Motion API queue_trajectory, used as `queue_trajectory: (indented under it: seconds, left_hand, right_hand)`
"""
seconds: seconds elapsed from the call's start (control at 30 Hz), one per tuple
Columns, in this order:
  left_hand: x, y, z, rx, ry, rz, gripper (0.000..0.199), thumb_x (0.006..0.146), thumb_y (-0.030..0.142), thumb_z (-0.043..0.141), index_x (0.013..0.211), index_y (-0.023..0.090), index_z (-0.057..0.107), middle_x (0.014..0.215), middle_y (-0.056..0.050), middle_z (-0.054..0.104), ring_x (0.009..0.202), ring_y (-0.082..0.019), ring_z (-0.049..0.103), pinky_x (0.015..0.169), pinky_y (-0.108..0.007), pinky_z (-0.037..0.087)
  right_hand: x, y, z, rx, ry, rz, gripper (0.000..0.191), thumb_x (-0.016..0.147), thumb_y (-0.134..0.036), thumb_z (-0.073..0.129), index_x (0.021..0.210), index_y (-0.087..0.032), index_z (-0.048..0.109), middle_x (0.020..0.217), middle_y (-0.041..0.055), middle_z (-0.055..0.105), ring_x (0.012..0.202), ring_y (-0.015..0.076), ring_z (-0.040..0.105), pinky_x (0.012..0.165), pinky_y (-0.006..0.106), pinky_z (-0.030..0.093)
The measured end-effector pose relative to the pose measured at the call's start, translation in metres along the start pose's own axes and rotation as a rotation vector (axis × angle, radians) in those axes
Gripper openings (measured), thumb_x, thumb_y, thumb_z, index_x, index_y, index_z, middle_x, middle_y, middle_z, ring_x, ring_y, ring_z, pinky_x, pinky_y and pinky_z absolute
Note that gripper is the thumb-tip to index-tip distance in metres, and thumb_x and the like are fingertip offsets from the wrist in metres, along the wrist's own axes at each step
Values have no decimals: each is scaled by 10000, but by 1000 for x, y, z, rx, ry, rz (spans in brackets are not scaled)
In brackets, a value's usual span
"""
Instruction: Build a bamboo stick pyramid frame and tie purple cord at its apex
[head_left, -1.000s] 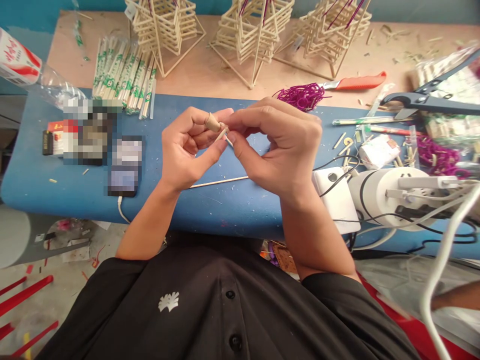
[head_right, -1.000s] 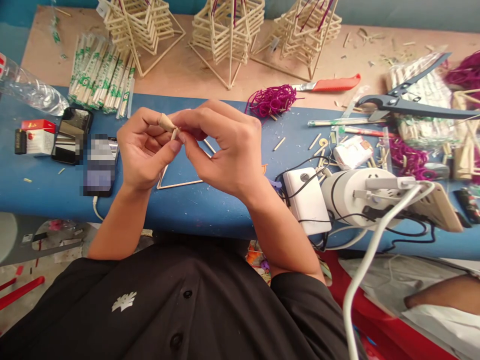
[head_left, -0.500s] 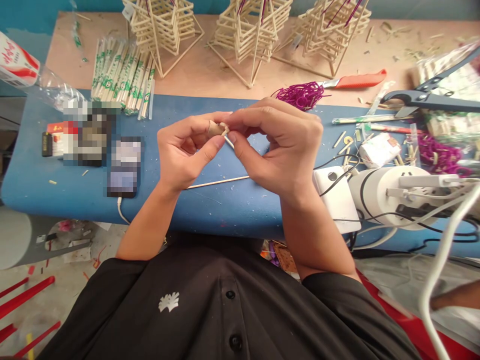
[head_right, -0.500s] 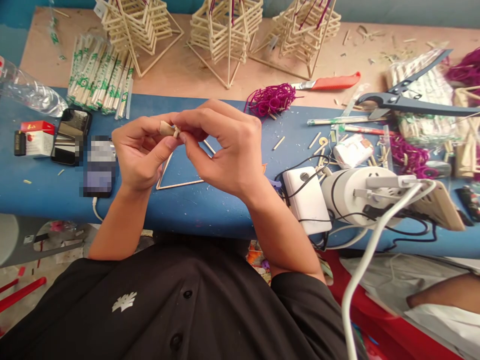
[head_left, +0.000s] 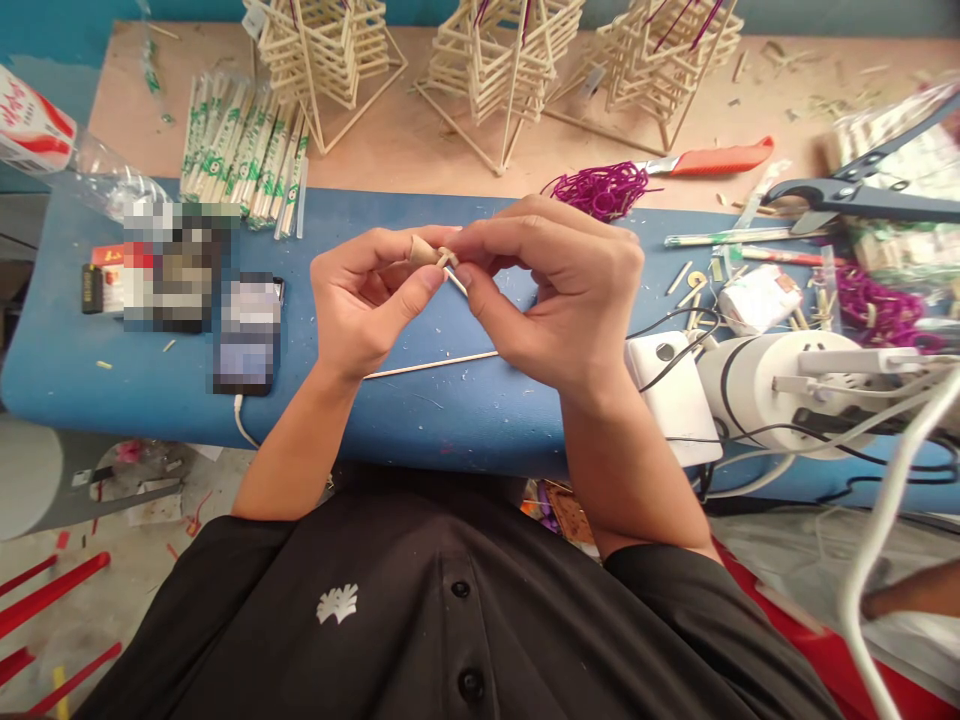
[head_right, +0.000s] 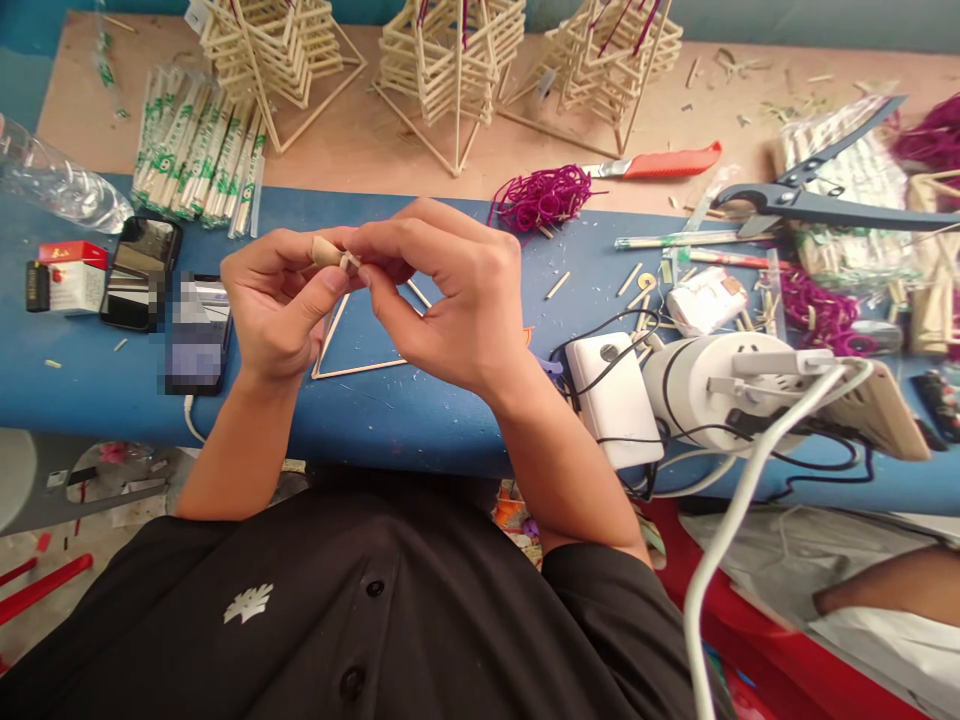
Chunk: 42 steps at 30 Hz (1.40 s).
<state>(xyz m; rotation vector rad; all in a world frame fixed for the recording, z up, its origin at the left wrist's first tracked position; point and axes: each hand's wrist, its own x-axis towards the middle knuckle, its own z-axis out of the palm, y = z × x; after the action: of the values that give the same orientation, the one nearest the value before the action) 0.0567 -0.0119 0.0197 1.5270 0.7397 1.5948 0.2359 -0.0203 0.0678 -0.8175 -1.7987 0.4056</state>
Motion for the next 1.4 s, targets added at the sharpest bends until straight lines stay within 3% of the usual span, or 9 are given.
queue_trajectory:
  seconds: [0.1,0.23,0.47,0.73,0.97,1.23,1.4]
  left_hand:
    - [0,2,0,-21,0,-1,228,937,536,866,953,314,812,956,37,803,1008,-214,856,922,-435,774]
    - [1,2,-1,-26,-5,-9,197,948,502,865,985,311,837,1025,35,840,1038,-210,853,953,-408,763]
    - [1,-2,-5,83,1,-57,345,918,601,866,990,265,833,1115,18,871,1052,-193,831,979,-348,733]
    - [0,3,0,145,34,-42,358,942,601,841,966,245,815,1067,7,871,1018,-188,841,918,-359,747]
    - [2,9,8,12,91,28,195,898,434,926,867,268,828,1030,16,877,1036,-254,871,879,-411,767]
    - [-2,12,4,91,77,34,123,938,392,892,965,281,846,1124,27,868,998,-196,868,868,-323,769]
    - [-3,9,5,67,97,-4,293,911,523,897,1081,310,789,1104,23,850,986,-214,870,902,-384,779]
  right_hand:
    - [-1,1,0,-12,-7,8,196,988,-190,715,1085,-297,847,918,1,824,770,155,746,742,313,680]
    - [0,1,0,24,8,-26,248,951,-104,708,1075,-271,842,904,-11,831,761,134,752,711,278,662]
    - [2,-2,1,39,12,-22,249,920,-42,700,1019,-228,832,882,0,819,760,127,749,702,269,657]
    - [1,-4,0,64,-12,50,215,952,-121,713,997,-297,829,908,-3,819,774,173,734,730,355,671]
    - [2,-4,-2,42,-69,173,184,991,-224,687,975,-345,825,940,17,825,807,224,722,773,420,691]
    - [0,-2,-1,50,-68,170,186,976,-205,683,981,-345,805,922,3,809,829,221,729,778,397,703]
    - [2,-4,0,110,-77,203,153,966,-214,685,966,-316,798,901,5,800,811,202,715,754,389,702]
